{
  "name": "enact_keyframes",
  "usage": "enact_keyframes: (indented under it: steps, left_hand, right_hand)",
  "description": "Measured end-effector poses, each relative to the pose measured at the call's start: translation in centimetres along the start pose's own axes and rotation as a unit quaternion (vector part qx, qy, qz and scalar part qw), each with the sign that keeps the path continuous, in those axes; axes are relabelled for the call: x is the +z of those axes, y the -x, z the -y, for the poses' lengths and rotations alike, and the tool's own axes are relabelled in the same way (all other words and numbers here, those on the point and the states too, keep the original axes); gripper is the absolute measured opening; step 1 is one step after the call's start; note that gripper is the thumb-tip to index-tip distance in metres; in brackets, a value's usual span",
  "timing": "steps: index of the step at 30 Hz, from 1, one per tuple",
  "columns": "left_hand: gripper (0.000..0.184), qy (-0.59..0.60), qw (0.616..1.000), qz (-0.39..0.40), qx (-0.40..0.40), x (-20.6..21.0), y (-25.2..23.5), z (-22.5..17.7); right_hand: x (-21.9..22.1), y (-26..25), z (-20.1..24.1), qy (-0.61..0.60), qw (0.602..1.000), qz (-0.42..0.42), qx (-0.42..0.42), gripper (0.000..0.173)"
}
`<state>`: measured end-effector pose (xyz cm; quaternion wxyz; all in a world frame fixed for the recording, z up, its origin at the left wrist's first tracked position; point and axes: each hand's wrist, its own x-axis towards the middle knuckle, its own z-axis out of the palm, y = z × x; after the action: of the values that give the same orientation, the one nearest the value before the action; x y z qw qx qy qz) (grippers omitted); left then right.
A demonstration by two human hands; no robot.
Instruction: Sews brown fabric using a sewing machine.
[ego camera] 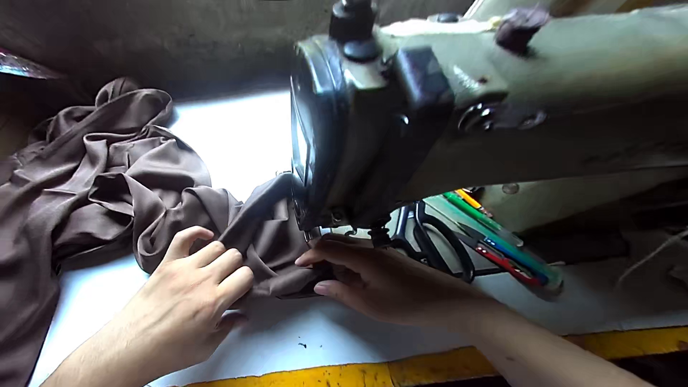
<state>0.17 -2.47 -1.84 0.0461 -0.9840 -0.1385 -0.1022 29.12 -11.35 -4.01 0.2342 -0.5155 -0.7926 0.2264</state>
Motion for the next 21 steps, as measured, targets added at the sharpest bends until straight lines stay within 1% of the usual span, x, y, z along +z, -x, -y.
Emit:
enact_keyframes:
  steps: [2, 3, 4, 5, 6, 7, 10, 12, 13, 15, 17, 19, 21]
  left_hand:
    - [0.065, 0.003, 0.999, 0.000, -0.054, 0.6, 0.9, 0.3]
    - [0.076, 0.021, 0.996, -0.007, -0.087, 0.9, 1.2, 0.2]
    - [0.082, 0.044, 0.992, -0.015, -0.117, 1.0, 1.3, 0.0]
    - [0.084, 0.060, 0.988, -0.023, -0.139, 1.0, 1.0, -0.4]
    - [0.083, 0.063, 0.986, -0.033, -0.150, 0.8, 0.6, -0.9]
    - [0.078, 0.053, 0.987, -0.044, -0.147, 0.4, -0.1, -1.5]
    - [0.052, 0.050, 0.991, -0.060, -0.112, -0.5, -2.0, -3.2]
    - [0.035, 0.090, 0.988, -0.067, -0.110, -0.1, -2.7, -3.8]
    - [0.029, 0.113, 0.984, -0.069, -0.121, 0.2, -2.8, -4.0]
    - [0.027, 0.150, 0.974, -0.064, -0.154, 0.8, -2.6, -4.0]
    - [0.033, 0.177, 0.965, -0.059, -0.185, 1.1, -2.2, -3.7]
    - [0.039, 0.174, 0.962, -0.053, -0.202, 1.6, -1.7, -3.4]
    - [0.046, 0.163, 0.966, -0.051, -0.195, 2.0, -1.4, -3.3]
  right_hand:
    - [0.0, -0.7, -0.7, -0.043, 0.999, 0.011, -0.011, 0.018]
    - [0.3, -1.0, -1.0, -0.059, 0.998, 0.011, -0.027, 0.015]
    - [0.5, -1.2, -1.1, -0.076, 0.996, 0.017, -0.042, 0.013]
    - [0.5, -1.5, -1.0, -0.093, 0.994, 0.026, -0.047, 0.010]
    - [0.5, -1.7, -0.9, -0.113, 0.992, 0.034, -0.039, 0.006]
    - [0.4, -1.8, -0.7, -0.134, 0.990, 0.033, -0.027, 0.003]
    - [0.7, -1.8, -0.4, -0.163, 0.986, 0.019, -0.016, 0.008]
    - [0.8, -1.7, -0.4, -0.176, 0.984, 0.020, -0.011, 0.011]
    - [0.8, -1.7, -0.4, -0.184, 0.983, 0.024, -0.005, 0.013]
    - [0.5, -1.6, -0.4, -0.199, 0.980, 0.032, 0.007, 0.020]
    - [0.4, -1.5, -0.5, -0.187, 0.982, 0.021, 0.012, 0.025]
    - [0.6, -1.5, -0.5, -0.178, 0.984, 0.007, 0.008, 0.022]
    - [0.7, -1.5, -0.5, -0.219, 0.976, 0.010, 0.002, 0.015]
